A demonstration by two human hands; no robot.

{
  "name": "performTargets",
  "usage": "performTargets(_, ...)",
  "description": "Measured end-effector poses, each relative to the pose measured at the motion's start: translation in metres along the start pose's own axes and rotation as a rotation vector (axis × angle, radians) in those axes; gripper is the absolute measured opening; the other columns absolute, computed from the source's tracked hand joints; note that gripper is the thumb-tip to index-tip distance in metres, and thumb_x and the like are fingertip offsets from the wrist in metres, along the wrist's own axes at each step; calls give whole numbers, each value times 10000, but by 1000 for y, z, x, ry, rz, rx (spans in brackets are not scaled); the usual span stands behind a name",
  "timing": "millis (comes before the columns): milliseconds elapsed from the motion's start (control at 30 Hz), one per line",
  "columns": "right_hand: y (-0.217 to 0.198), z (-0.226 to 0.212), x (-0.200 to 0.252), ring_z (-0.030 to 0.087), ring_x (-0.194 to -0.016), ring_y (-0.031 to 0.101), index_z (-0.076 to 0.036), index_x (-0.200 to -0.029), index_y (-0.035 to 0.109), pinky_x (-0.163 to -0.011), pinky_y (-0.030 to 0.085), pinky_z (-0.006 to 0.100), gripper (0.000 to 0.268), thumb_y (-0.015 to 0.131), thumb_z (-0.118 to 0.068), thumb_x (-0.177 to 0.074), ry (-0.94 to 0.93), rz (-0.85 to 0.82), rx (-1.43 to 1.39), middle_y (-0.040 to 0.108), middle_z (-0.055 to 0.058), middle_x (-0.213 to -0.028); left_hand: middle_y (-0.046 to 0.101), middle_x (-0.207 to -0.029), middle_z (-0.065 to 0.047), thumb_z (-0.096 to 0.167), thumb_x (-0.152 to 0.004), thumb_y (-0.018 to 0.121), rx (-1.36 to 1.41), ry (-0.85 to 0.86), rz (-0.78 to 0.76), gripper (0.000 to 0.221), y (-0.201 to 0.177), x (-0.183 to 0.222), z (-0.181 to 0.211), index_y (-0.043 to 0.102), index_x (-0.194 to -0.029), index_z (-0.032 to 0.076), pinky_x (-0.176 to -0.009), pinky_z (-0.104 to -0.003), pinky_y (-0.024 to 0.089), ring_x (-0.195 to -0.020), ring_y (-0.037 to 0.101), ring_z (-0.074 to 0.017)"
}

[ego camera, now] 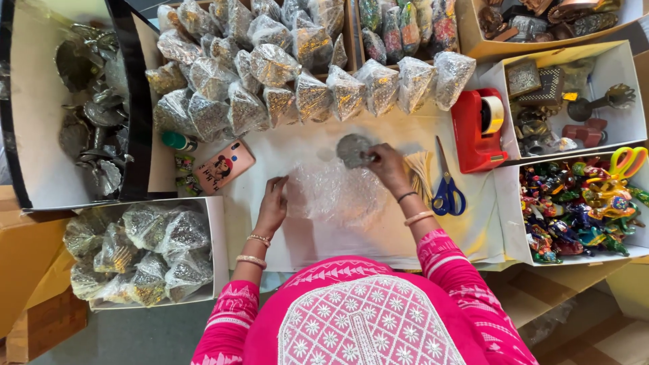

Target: The person wraps small, dark, decorative items in bubble wrap using a pair of scissors to cut the material. They secure the wrapped items with rubber bands and place them into a box alongside other wrapped items.

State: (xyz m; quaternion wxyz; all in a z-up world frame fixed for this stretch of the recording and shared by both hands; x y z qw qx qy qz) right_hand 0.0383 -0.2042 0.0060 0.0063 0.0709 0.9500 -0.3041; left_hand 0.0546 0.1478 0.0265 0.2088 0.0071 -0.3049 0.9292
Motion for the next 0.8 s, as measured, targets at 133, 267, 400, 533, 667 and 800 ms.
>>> performTargets(133, -43, 14, 27, 200, -831, 680, -20, -1062, 708, -749, 575, 312, 303, 795, 23, -775, 85, 100, -97, 659, 108, -1017, 493, -1426, -166, -169, -793, 494, -19, 69, 10, 712, 4, -22, 2, 519, -1451, 102, -902, -389, 542, -1129, 608, -360)
performTargets(267, -69, 4, 52, 135, -857, 685, -7, -1050, 689, -779, 582, 264, 269, 844, -29, -831, 238, 231, -222, 669, 68, -1022, 481, -1448, -182, -177, -793, 481, -55, 153, 8, 731, 4, -49, 13, 504, -1474, 87, -974, -399, 525, -1231, 566, -390)
performTargets(400, -58, -44, 59, 115, -979, 709, -25, -1056, 664, -864, 617, 256, 256, 824, -56, -859, 90, 230, -333, 653, 53, -1082, 482, -1457, -179, -183, -798, 480, -95, 221, 2, 725, 0, -70, 29, 506, -1475, 74, -1033, -406, 505, -1274, 551, -393)
performTargets(533, -25, -72, 50, 145, -951, 700, -33, -1040, 698, -846, 617, 278, 242, 836, -59, -844, 46, 177, -268, 647, 67, -1056, 490, -1455, -164, -182, -798, 481, -105, 208, -20, 725, -7, -81, 44, 511, -1474, 79, -1015, -399, 513, -1260, 566, -379)
performTargets(667, 9, -79, 42, 224, -907, 660, -43, -997, 689, -781, 572, 320, 256, 858, -68, -806, -17, 101, -154, 645, 77, -1010, 483, -1459, -164, -180, -786, 483, -123, 184, -46, 731, -6, -83, 43, 506, -1471, 74, -982, -396, 520, -1230, 577, -378)
performTargets(800, 29, -78, 40, 332, -960, 576, -93, -973, 716, -862, 510, 406, 301, 852, -39, -710, -123, 54, 32, 622, 88, -963, 479, -1461, -177, -178, -790, 487, -134, 218, -21, 717, -2, -83, 34, 509, -1466, 62, -991, -401, 517, -1240, 568, -391)
Point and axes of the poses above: each hand's wrist, its own x-axis away from the middle knuckle, its own y-axis out of the palm, z = x × y, the point moved 7 cm from there along -x, towards the middle knuckle
